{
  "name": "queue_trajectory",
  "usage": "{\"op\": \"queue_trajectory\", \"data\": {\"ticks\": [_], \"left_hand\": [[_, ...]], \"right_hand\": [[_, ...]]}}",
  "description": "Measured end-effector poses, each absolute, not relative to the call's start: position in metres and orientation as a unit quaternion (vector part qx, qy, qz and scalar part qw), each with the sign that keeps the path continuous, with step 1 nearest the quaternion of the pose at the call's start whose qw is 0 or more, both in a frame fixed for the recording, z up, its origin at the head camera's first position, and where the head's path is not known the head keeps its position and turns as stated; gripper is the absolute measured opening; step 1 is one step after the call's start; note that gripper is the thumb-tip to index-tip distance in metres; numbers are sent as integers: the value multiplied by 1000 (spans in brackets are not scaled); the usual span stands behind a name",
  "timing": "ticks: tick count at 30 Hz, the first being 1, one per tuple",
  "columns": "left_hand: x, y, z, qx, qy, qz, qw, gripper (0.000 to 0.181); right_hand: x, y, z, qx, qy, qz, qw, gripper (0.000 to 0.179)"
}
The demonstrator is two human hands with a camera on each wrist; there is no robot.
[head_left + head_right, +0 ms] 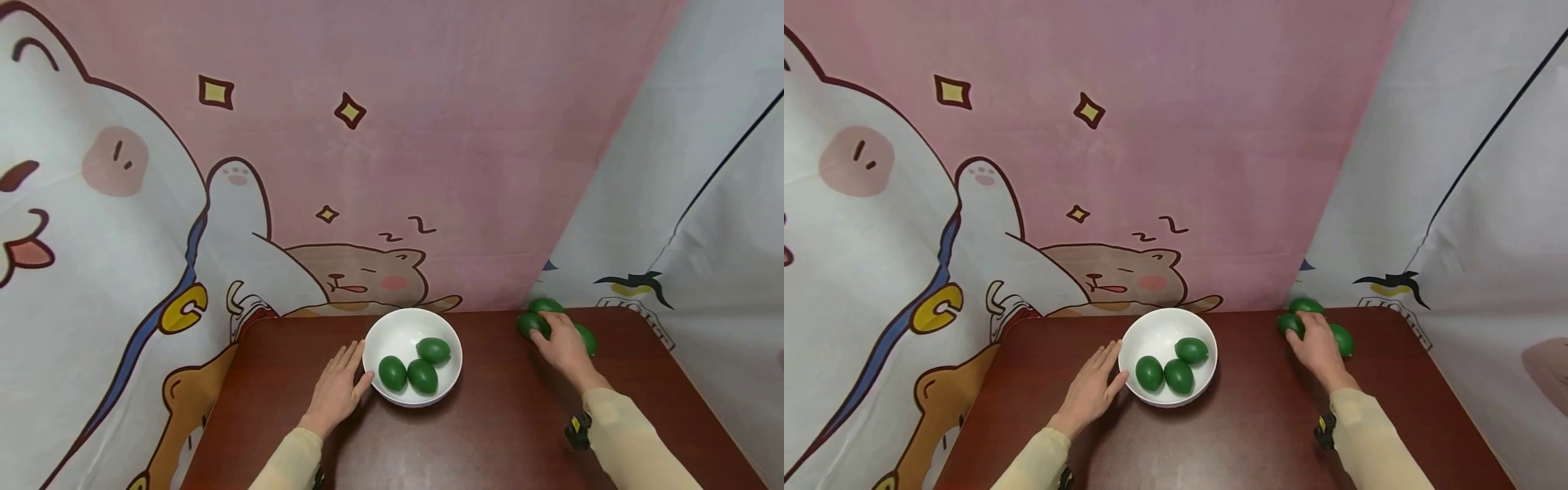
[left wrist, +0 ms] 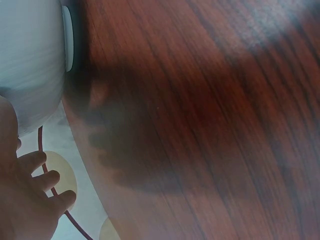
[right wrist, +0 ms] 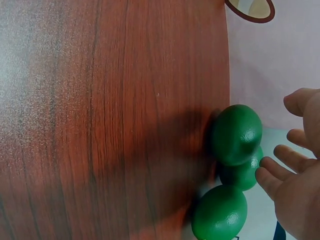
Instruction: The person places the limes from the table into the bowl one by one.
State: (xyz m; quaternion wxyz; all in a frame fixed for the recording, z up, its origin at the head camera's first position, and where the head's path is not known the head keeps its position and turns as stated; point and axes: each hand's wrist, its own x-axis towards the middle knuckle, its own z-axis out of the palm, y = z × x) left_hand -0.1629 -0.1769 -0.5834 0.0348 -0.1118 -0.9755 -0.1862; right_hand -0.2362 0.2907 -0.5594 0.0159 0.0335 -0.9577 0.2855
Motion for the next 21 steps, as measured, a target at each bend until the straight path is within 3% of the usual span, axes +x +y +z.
{"op": "queue_trajectory", "data": {"ticks": [21], "left_hand": [[-163,-177,-584,-108,-975,-192,29,69]], "right_hand": [[-251,291,-574,12,-957,289,3,61]]}}
